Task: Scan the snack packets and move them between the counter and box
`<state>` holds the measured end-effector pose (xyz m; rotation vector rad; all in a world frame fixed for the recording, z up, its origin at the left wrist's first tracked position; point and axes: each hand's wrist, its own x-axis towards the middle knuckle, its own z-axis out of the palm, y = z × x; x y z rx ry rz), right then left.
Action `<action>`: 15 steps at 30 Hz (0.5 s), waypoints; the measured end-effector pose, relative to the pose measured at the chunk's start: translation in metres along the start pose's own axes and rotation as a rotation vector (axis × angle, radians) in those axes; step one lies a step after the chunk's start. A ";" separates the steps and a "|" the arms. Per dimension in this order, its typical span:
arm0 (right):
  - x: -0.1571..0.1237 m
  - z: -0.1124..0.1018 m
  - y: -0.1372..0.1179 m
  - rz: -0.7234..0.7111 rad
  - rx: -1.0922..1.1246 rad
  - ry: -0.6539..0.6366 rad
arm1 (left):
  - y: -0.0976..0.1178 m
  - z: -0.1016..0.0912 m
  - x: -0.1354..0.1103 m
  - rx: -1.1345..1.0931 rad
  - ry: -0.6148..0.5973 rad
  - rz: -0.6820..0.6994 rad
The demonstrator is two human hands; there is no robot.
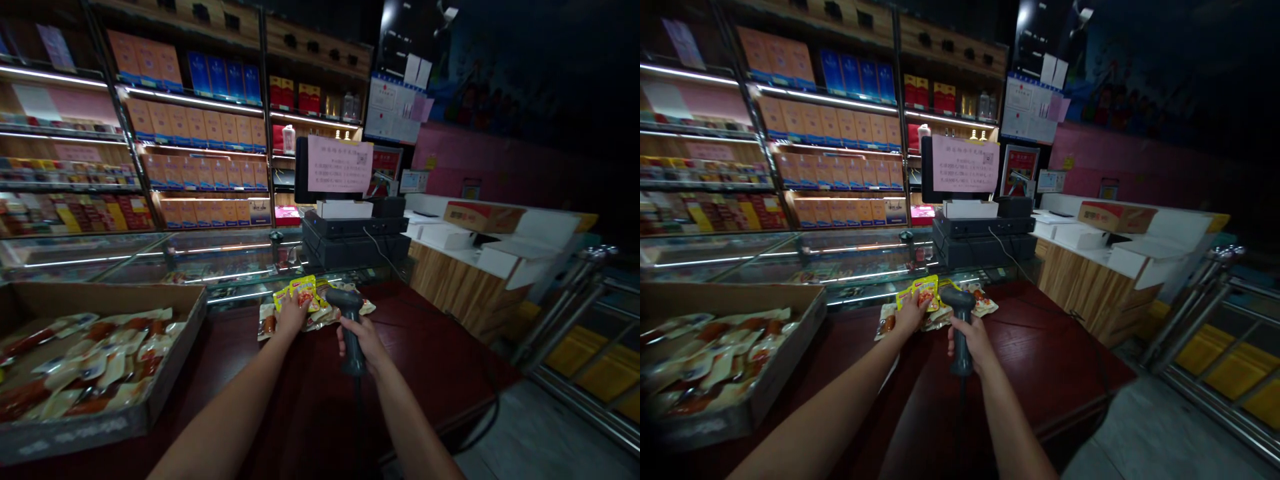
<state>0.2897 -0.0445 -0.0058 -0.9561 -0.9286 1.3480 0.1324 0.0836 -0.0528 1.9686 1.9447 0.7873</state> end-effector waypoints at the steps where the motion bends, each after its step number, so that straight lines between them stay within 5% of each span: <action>1: 0.000 0.000 0.001 0.005 0.004 0.002 | 0.004 0.002 0.001 0.011 -0.005 -0.009; 8: 0.001 0.003 0.001 0.003 0.008 0.022 | 0.024 0.005 0.001 0.020 -0.026 -0.027; 15: 0.004 0.015 0.012 0.014 0.027 0.003 | 0.002 -0.007 -0.007 -0.053 0.056 0.032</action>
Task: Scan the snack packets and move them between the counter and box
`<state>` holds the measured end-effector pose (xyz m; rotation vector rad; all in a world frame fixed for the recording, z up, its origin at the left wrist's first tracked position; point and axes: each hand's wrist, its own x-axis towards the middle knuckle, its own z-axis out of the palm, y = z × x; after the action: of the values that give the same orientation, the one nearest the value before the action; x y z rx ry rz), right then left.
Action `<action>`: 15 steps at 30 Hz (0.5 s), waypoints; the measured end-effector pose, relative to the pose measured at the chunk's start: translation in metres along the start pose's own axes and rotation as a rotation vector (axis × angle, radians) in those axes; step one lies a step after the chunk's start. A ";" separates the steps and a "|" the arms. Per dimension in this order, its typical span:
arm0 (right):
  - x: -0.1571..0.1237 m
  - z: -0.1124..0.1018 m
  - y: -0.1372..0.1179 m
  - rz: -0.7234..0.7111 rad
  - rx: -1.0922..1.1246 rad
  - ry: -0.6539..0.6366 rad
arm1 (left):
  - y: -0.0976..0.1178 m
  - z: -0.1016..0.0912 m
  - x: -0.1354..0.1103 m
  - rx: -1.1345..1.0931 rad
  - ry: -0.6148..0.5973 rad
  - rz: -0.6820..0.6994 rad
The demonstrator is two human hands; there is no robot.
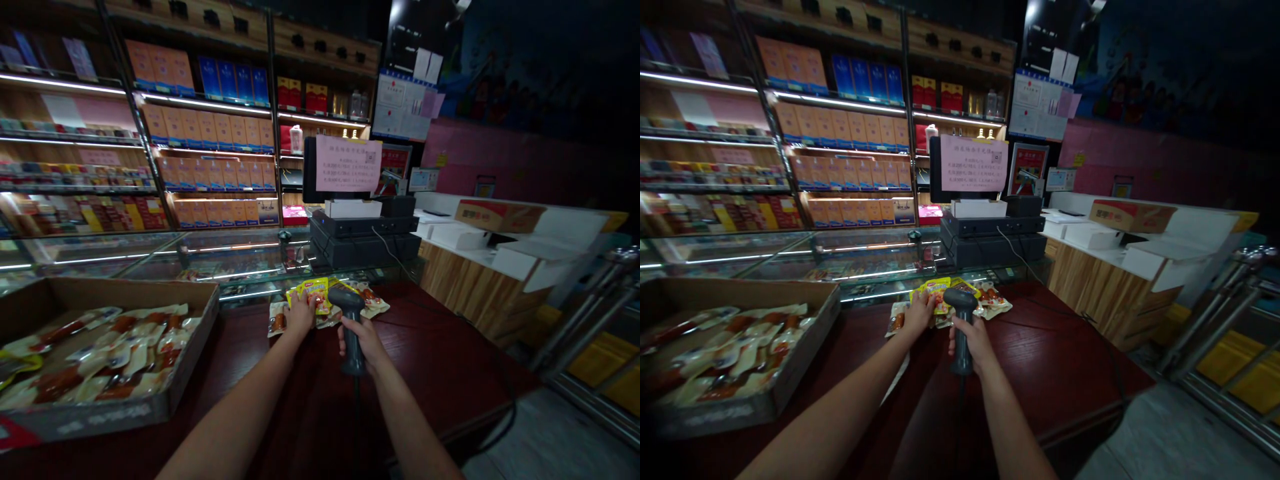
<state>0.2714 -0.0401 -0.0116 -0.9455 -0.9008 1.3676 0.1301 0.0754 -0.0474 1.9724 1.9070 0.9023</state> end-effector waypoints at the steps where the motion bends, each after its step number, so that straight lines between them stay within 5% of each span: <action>1: 0.001 0.004 0.003 0.004 -0.001 -0.008 | -0.004 -0.005 -0.002 -0.009 0.009 0.000; 8: 0.000 0.054 0.027 0.085 -0.028 -0.156 | -0.045 -0.075 -0.016 0.052 0.114 -0.014; 12: -0.001 0.085 0.047 0.125 -0.034 -0.285 | -0.094 -0.153 -0.017 0.164 0.258 0.019; 15: 0.001 0.101 0.066 0.145 -0.014 -0.356 | -0.142 -0.219 -0.009 0.295 0.237 -0.096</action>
<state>0.1527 -0.0380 -0.0348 -0.8023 -1.1252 1.6899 -0.1121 0.0307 0.0379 1.9817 2.3665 0.9065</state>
